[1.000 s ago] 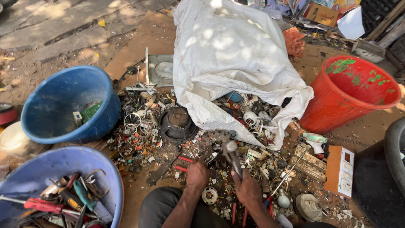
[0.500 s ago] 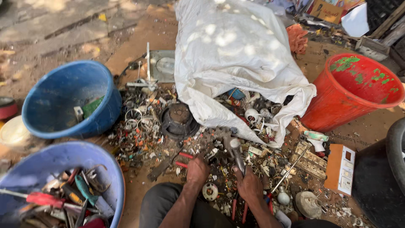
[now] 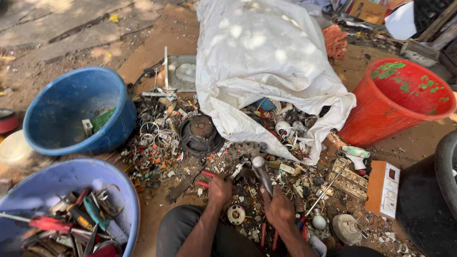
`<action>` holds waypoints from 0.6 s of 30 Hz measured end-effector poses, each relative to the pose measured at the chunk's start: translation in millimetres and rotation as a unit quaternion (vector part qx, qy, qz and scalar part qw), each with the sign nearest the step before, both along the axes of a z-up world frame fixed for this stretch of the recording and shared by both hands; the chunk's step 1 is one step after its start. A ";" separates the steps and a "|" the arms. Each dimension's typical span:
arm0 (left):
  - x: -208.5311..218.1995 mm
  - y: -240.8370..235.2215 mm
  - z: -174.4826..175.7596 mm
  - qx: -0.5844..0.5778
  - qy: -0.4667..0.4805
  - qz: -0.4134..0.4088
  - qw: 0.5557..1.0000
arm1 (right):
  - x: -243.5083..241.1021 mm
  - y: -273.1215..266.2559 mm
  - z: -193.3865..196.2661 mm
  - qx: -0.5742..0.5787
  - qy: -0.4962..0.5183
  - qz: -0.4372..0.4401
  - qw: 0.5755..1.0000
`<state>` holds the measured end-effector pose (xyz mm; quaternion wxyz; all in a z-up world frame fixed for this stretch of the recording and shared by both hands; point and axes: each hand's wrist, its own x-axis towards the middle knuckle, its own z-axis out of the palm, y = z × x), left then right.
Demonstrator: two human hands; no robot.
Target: The person sits on the ground and uses a hammer to repeatedly strike small electronic components, such as light bulb sockets and plastic casings, to break them apart. The person handles the items one at a time, striking them on a metal gear used as an anvil, and discards the broken pieces into a nearby pile.
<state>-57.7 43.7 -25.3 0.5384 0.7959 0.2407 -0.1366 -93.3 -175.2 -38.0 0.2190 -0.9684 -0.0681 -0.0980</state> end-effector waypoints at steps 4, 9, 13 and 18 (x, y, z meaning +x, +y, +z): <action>16.8 2.6 -3.7 -0.260 0.072 0.148 0.951 | -7.6 1.9 23.4 0.139 0.010 0.015 0.990; 19.9 7.8 -2.7 -0.358 0.123 0.212 0.901 | -2.8 20.4 42.1 0.129 0.056 0.056 0.988; 16.4 7.9 -0.7 -0.391 0.132 0.244 0.878 | 12.5 12.1 39.9 0.002 0.244 -0.043 0.969; 20.1 9.2 -2.5 -0.417 0.137 0.263 0.859 | 10.4 1.0 27.6 0.116 0.196 -0.071 0.971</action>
